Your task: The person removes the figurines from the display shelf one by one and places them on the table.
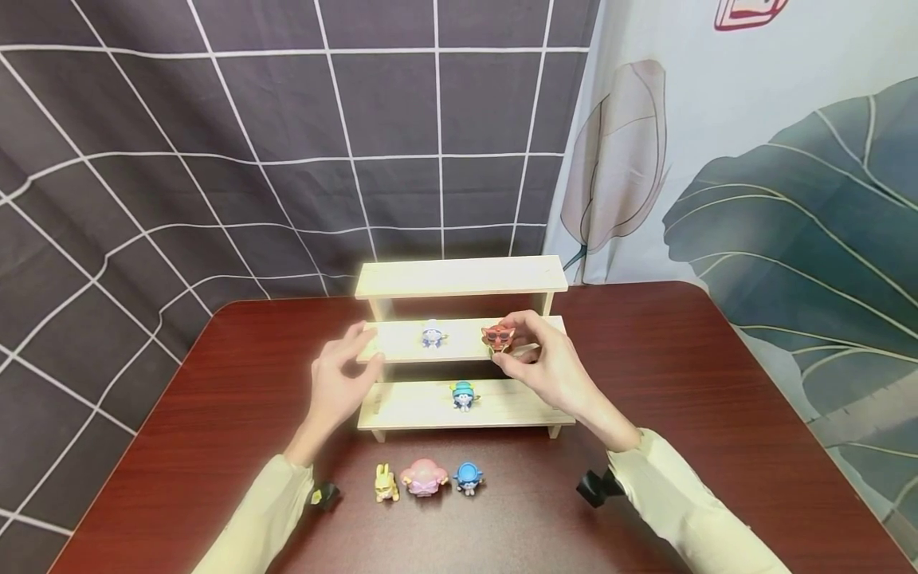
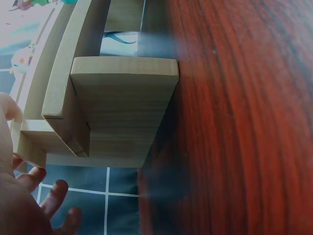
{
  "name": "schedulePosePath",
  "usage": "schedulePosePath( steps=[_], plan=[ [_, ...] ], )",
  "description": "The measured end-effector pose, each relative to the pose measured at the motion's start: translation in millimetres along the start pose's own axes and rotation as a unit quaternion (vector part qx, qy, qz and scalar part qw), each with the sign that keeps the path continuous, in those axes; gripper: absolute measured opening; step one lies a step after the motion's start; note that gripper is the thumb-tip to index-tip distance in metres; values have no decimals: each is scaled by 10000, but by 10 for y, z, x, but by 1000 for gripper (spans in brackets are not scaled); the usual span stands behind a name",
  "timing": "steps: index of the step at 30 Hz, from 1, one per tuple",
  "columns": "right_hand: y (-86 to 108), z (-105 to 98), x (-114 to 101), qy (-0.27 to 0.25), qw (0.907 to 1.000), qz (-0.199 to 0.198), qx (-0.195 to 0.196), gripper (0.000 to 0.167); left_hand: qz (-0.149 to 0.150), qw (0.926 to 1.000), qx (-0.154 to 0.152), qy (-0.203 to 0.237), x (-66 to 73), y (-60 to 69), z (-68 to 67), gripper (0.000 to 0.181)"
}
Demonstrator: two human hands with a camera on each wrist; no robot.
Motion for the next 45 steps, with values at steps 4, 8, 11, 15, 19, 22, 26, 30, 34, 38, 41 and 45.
schedulePosePath(
  steps=[4,8,11,15,19,22,26,30,34,38,41,45],
  plan=[
    [57,5,-21,-10,10000,-27,-3,39,-49,10000,-30,16,-15,-2,5,39],
    [115,1,-45,25,10000,-53,43,39,-43,10000,-39,32,-18,-3,7,38],
    [167,2,-58,35,10000,-60,67,40,-4,10000,-20,43,-4,0,5,39],
    [230,6,-82,112,9998,-104,107,40,11,10000,-4,65,6,3,2,39],
    [271,14,-107,34,9999,-119,112,41,-6,10000,6,52,3,8,-4,39],
    [301,23,-119,-29,9999,-128,101,42,-9,10000,8,38,3,7,-4,39],
    [345,49,-115,-171,9998,-108,68,41,-7,10000,-1,34,6,6,-1,39],
    [389,75,-107,-315,9994,-81,74,39,-1,10000,-18,22,7,6,2,39],
    [446,100,-105,-451,9989,-125,84,40,-18,10000,-29,12,1,6,3,39],
    [505,132,-105,-523,9984,-195,44,40,-38,10000,-35,3,-4,9,4,39],
    [542,154,-98,-526,9985,-175,18,40,-40,10000,-38,8,-5,8,4,40],
    [598,191,-76,-553,9984,-67,-22,40,-41,10000,-40,18,-5,9,5,40]
  ],
)
Point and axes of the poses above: each hand's wrist, its own y-axis away from the middle knuckle, its own z-axis out of the palm, x = y × z, the point moved 9 cm from there along -y, towards the middle knuckle, and after that the axes turned 9 degrees about y, right-handed, at the moved point
